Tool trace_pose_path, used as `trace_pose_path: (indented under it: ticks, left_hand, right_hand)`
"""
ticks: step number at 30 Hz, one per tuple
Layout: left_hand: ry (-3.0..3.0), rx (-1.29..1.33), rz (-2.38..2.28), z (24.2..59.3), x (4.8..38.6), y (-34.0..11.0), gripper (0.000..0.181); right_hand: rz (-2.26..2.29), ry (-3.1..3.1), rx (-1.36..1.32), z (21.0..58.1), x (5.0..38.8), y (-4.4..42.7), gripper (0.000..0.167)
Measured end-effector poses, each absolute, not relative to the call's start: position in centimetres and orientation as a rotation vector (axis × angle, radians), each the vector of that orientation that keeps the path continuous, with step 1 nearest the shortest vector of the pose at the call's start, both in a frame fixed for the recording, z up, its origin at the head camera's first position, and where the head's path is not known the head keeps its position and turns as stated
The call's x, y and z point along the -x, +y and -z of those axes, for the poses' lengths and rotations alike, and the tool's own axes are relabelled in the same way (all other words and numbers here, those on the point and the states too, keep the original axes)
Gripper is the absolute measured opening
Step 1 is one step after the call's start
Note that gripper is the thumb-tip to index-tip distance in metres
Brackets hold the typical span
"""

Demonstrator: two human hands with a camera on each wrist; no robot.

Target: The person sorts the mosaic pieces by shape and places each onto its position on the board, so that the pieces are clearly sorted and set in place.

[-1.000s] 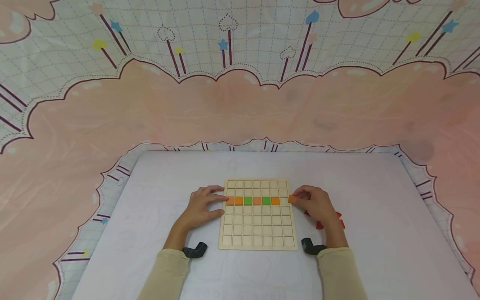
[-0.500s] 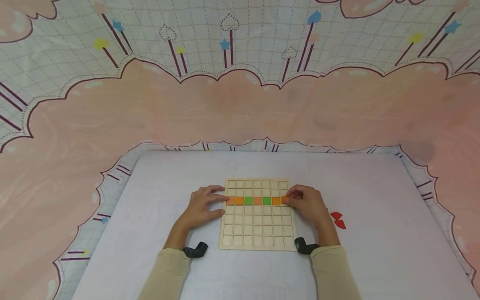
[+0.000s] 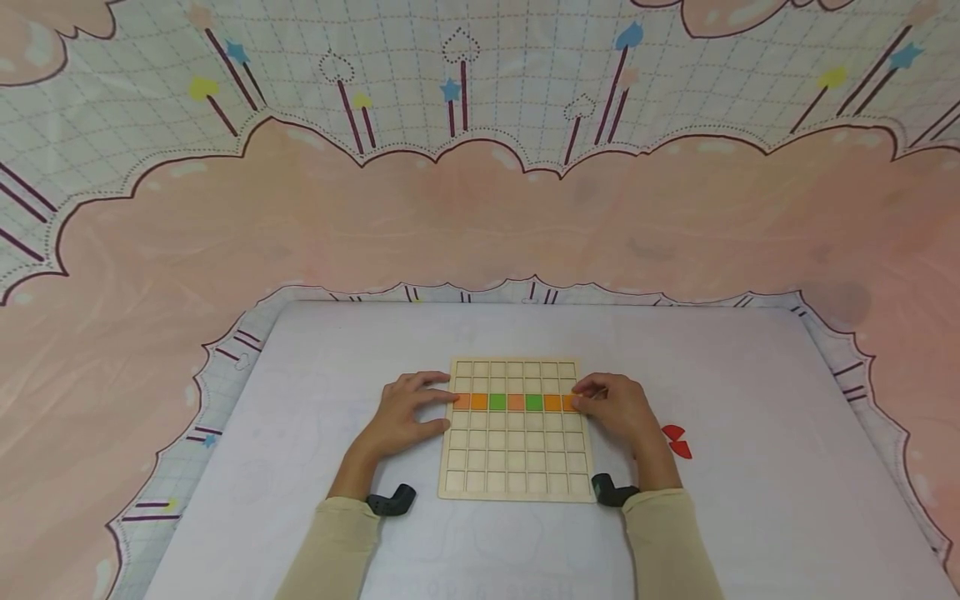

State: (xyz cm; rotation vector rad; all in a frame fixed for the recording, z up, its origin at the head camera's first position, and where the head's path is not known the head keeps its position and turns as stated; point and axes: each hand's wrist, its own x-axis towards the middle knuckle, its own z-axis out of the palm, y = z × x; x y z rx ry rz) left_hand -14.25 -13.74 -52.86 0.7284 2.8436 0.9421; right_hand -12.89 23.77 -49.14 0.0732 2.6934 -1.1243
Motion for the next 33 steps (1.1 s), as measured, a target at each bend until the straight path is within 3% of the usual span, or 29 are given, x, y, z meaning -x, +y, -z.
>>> trace_pose_path:
  ticks: [33]
  left_hand:
    - [2.836, -0.726, -0.953, 52.76, 14.17, -13.73, 0.039]
  right_hand:
    - [1.119, 2.662, -0.083, 49.16, 12.81, 24.14, 0.025]
